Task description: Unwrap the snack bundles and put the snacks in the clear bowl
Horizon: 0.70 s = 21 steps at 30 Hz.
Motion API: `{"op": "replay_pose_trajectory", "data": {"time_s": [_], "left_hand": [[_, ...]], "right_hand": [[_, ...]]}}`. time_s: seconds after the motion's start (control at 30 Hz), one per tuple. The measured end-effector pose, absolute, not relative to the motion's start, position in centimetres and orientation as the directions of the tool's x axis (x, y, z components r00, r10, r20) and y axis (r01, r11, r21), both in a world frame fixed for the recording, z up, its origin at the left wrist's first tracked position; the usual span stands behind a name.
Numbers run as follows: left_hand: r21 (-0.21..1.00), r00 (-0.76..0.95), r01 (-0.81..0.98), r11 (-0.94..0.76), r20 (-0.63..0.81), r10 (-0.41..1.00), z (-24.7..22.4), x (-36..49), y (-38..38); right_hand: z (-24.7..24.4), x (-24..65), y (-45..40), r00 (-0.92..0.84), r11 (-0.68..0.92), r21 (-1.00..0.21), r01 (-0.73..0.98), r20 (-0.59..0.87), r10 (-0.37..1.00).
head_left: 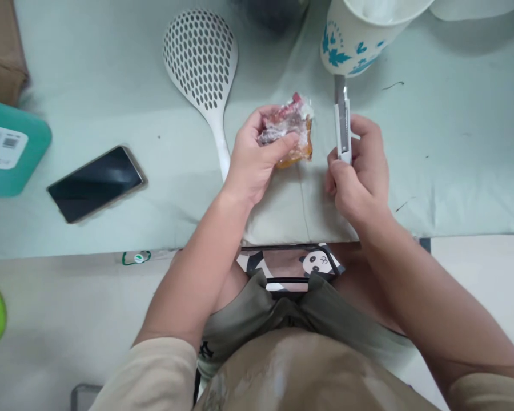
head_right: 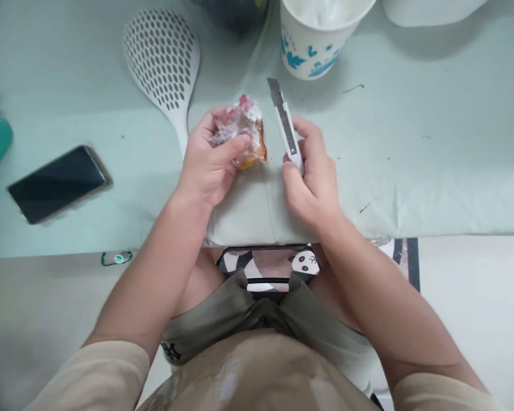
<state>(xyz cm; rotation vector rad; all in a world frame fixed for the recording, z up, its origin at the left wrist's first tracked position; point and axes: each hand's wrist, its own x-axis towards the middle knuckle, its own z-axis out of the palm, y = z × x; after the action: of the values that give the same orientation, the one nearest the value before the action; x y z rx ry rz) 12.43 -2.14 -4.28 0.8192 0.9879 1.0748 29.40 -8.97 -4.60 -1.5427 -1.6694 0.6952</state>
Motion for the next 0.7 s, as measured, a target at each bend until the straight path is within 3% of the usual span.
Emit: {"op": "replay_pose_trajectory", "data": {"time_s": [0.3,0.7], "left_hand": [[0.822,0.262,-0.347,0.452,-0.378,0.888,-2.8,12.5,-2.3],[0.82,0.263,-0.403,0.407,-0.323,0.909,-3.1,12.6,-2.3]], "right_hand": [[-3.4,27.3,-9.3,-0.022,0.109,-0.862,0.495,0.113,0.993],[-3.6,27.0,-9.8,-0.004,-0.041,-0.859,0.511,-0.049,0.999]]}}
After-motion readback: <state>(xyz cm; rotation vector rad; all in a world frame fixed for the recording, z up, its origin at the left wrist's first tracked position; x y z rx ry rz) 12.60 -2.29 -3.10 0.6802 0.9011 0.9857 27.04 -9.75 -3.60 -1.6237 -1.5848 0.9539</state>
